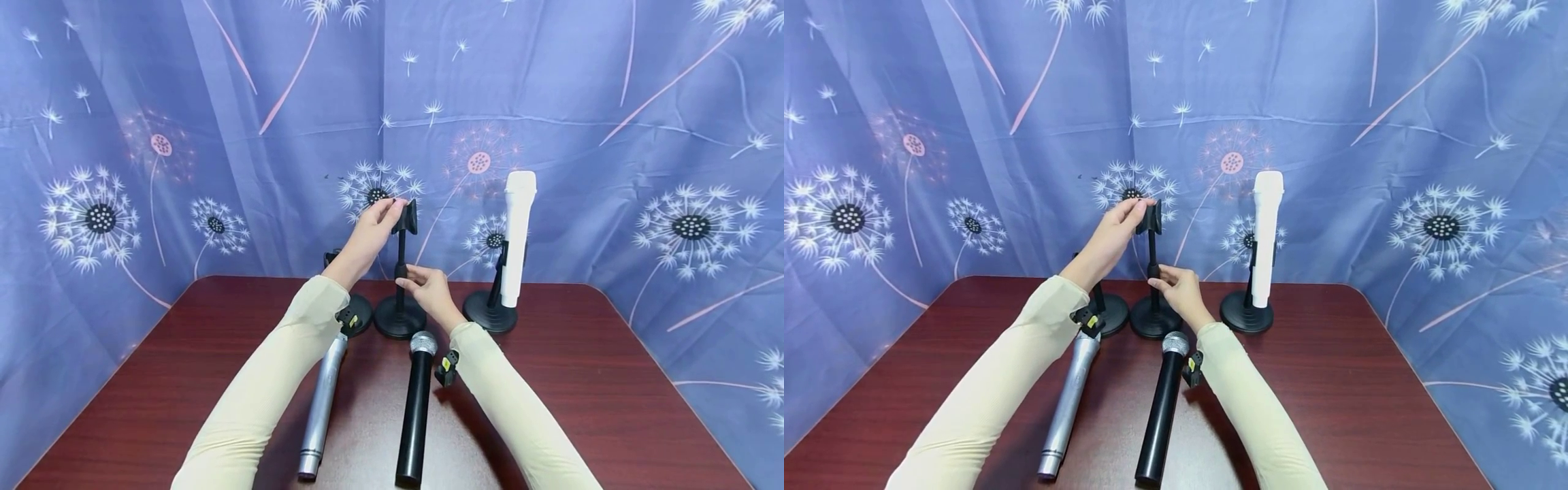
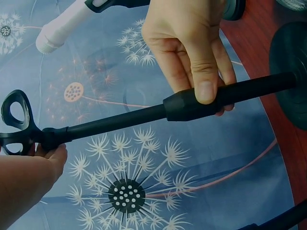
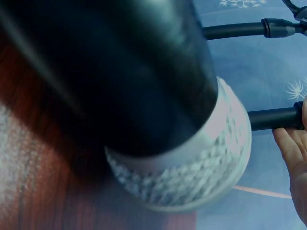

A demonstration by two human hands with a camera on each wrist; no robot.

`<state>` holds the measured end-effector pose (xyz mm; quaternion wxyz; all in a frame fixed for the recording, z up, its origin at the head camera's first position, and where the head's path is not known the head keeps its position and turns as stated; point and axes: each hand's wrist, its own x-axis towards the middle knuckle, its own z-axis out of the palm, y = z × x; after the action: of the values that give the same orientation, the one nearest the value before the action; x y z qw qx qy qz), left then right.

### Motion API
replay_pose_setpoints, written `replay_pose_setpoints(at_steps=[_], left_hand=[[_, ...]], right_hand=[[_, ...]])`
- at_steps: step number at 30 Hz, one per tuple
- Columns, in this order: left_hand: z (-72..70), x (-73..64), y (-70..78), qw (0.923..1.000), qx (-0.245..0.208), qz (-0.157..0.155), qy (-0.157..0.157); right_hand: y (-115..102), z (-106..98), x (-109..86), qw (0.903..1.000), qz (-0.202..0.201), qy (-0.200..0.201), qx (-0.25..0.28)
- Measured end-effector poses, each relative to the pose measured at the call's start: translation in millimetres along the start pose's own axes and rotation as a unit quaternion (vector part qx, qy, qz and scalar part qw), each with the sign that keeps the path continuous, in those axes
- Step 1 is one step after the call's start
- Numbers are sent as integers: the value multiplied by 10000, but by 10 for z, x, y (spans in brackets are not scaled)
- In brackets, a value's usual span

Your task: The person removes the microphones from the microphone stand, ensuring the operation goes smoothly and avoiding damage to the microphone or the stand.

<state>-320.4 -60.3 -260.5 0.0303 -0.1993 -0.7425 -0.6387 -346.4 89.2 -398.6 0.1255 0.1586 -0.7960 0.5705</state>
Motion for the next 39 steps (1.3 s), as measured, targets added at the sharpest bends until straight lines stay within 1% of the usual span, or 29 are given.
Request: replay_pose_setpoints(at_steps=[4, 12, 17, 22, 26, 32, 39], left_hand=[[-2, -8, -12, 10000, 53, -33, 12], [7, 3, -26, 9998, 93, 159, 24], [11, -3, -38, 9996, 163, 212, 78], [16, -13, -57, 9992, 249, 309, 100], [31, -23, -91, 9984, 300, 480, 80], [49, -56, -160, 9963, 204, 838, 24], [28, -42, -220, 9929, 210, 1166, -56]], right_hand=[[5, 8, -2, 10000, -22, 12, -1], [9, 8, 13, 10000, -47, 47, 55], [14, 2, 16, 10000, -65, 15, 19], [21, 0, 14, 9999, 18, -8, 98], [19, -1, 8, 9999, 32, 26, 163], [20, 3, 6, 9999, 4, 26, 162], [18, 10, 6, 9998, 2, 32, 170]])
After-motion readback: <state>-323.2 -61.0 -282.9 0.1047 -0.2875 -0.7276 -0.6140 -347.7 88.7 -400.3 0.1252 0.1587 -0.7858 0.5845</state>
